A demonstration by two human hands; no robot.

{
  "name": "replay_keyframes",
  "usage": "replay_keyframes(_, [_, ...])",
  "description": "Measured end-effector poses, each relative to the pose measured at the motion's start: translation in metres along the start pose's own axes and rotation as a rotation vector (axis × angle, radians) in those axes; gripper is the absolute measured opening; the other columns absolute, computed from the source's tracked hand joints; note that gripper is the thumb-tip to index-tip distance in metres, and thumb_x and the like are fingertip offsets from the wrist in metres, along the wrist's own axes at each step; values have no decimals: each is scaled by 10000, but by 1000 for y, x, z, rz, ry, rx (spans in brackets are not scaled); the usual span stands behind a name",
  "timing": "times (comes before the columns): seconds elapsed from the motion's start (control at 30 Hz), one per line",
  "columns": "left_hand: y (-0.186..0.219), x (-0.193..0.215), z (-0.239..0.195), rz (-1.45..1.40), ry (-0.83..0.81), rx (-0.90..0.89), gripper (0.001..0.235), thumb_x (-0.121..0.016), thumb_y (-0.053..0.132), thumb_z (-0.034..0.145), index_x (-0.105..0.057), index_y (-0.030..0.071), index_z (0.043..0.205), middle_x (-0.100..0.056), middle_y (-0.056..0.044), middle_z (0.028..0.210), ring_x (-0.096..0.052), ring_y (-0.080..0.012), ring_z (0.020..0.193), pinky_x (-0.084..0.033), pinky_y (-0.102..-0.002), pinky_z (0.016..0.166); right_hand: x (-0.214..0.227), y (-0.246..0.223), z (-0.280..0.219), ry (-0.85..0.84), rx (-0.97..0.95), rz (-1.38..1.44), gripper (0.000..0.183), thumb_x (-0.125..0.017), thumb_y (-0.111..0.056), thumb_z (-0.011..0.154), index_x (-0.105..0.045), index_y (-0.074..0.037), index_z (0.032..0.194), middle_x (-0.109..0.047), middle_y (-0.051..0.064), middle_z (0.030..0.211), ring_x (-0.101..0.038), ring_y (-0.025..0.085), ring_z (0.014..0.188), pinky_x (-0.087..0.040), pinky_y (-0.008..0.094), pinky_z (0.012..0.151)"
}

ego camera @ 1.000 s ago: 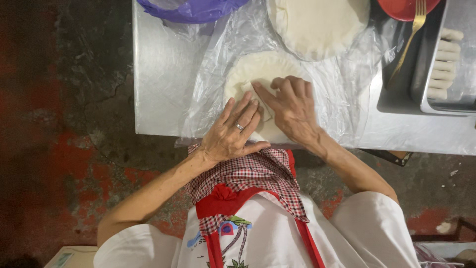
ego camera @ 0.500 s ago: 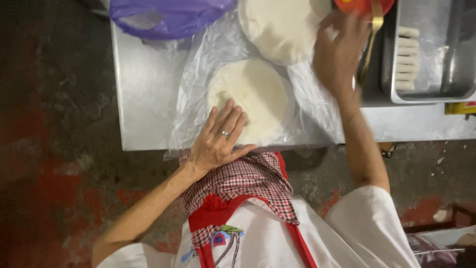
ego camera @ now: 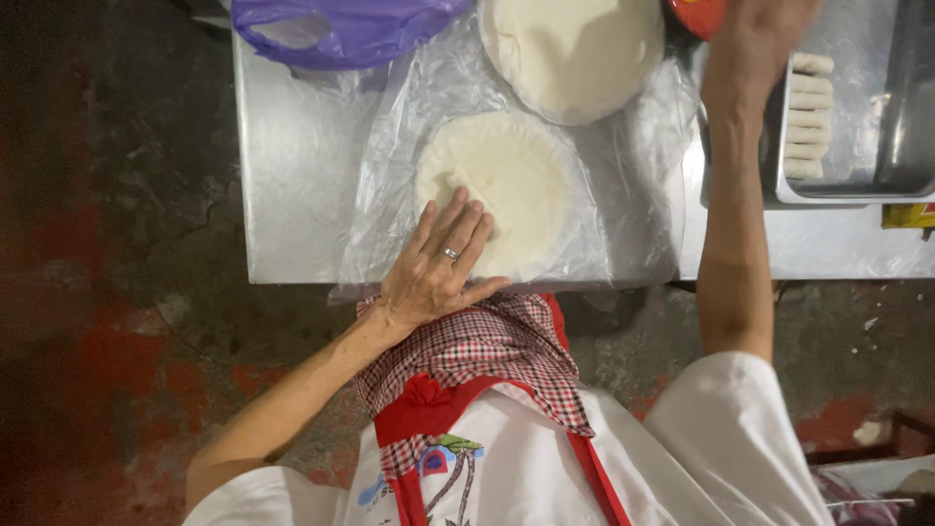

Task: The person prepares lumpia by placing a cooked filling onto a round wrapper with a spoon, folding the sides, and rolling the wrapper tightly by hand, then placing the finished roll into a metal tray.

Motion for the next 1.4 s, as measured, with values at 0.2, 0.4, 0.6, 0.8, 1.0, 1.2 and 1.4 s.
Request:
replay_keyframes(0.2, [0,-3,-3,17,7,-5,850,-589,720,985,-611,-15,1411,-461,-203,1543,-346,-353,1511,-161,-522,1291,3,-102,-121,-197,104,1017,533,-256,-485,1181,-566,-96,988,-695,130,1097,-652,243,1146,-461,419,1163])
replay_keyframes(0.4, [-1,-5,-3,-32,-20,-3,796,-604,697,967,-633,7,1362,-509,-221,1519,-330,-354,1513,-164,-523,1287,-10,-178,-182,-386,98,510,602,-300,-489,1102,-733,-113,1285,-480,162,1125,-435,280,1073,-487,423,941])
replay_keyframes(0.6, [0,-2,-3,9,-6,-16,822,-620,691,962,-630,-17,1379,-516,-186,1522,-328,-338,1519,-165,-511,1295,6,-190,-201,-167,536,-9,589,-390,-586,1074,-732,-182,1333,-516,103,1257,-438,285,1211,-366,510,989])
replay_keyframes(0.8, [0,-5,-5,-9,-5,-16,818,-629,674,951,-634,-27,1373,-516,-208,1508,-334,-347,1509,-184,-523,1283,5,-204,-192,-55,575,25,632,-400,-608,1047,-711,-148,1350,-509,125,1411,-426,314,1303,-341,494,1063])
replay_keyframes(1.0, [1,-1,-1,-39,29,-51,830,-632,660,968,-583,-59,1380,-478,-240,1531,-344,-378,1495,-214,-530,1268,17,-109,-151,127,448,-133,569,-560,-548,1079,-706,-43,1300,-528,108,1392,-434,314,1296,-315,538,1081])
replay_keyframes(1.2, [2,0,0,-10,29,-43,848,-631,655,971,-556,-57,1425,-470,-218,1537,-365,-371,1490,-213,-505,1283,51,-32,-39,242,353,-291,537,-397,-466,1181,-742,-58,1134,-523,153,1281,-414,373,1274,-304,547,1044])
replay_keyframes(1.4, [2,-1,-2,-4,4,-22,835,-636,657,982,-565,-46,1427,-471,-206,1531,-366,-370,1495,-196,-503,1288,43,-54,-18,245,524,-270,573,-381,-448,1205,-720,-14,1046,-561,195,1339,-418,389,1269,-246,592,997])
Point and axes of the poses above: each hand's wrist, its own z-axis towards the middle knuckle, its own x-axis out of the back of the hand, y = z × x, the point moved 6 cm from there along z, towards the middle knuckle
